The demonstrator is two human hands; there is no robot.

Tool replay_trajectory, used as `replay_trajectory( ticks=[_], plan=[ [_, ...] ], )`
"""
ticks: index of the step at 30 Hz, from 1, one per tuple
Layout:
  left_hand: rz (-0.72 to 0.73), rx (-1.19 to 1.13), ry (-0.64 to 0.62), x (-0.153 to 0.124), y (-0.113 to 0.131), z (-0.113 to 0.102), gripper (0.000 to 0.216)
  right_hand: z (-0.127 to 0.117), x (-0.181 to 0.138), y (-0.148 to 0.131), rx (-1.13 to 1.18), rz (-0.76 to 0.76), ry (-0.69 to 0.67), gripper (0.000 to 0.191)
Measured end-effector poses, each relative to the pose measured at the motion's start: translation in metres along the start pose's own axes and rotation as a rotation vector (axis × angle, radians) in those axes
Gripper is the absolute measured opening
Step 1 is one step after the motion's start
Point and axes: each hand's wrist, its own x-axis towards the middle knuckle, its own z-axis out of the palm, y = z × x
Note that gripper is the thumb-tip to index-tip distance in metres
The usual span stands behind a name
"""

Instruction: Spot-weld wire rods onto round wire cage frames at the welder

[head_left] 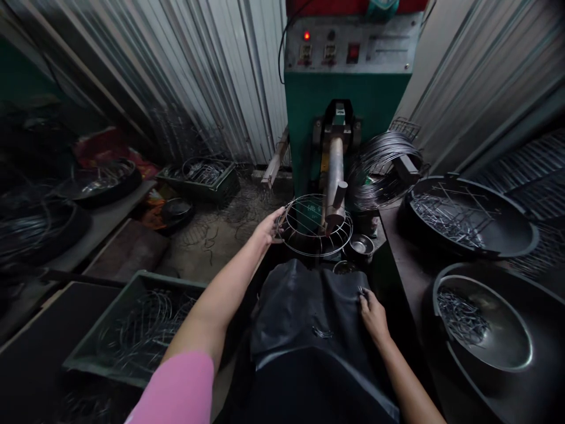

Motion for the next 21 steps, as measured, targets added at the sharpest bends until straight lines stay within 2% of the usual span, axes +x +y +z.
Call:
replay_trajectory(
  ticks=[3, 7, 14, 21],
  plan=[
    [-0.041, 0.118, -0.119, 0.018, 0.016, 0.002, 0.036, -0.002, 0.003, 0.0, 0.021, 0.007, -0.043, 0.036],
    [0.007, 0.085, -0.21, 0.026, 0.011, 0.007, 0.031, 0.001, 0.005, -0.002, -0.047, 0.086, 0.03, 0.037],
    [0.09, -0.086, -0.148, 0.014, -0.003, 0.006, 0.03, 0.007, 0.009, -0.01, -0.094, 0.139, 0.088, 0.026],
    [0.072, -0.091, -0.097, 0.013, -0.003, 0.007, 0.035, 0.003, 0.006, -0.003, -0.02, 0.106, 0.089, 0.037]
  ],
)
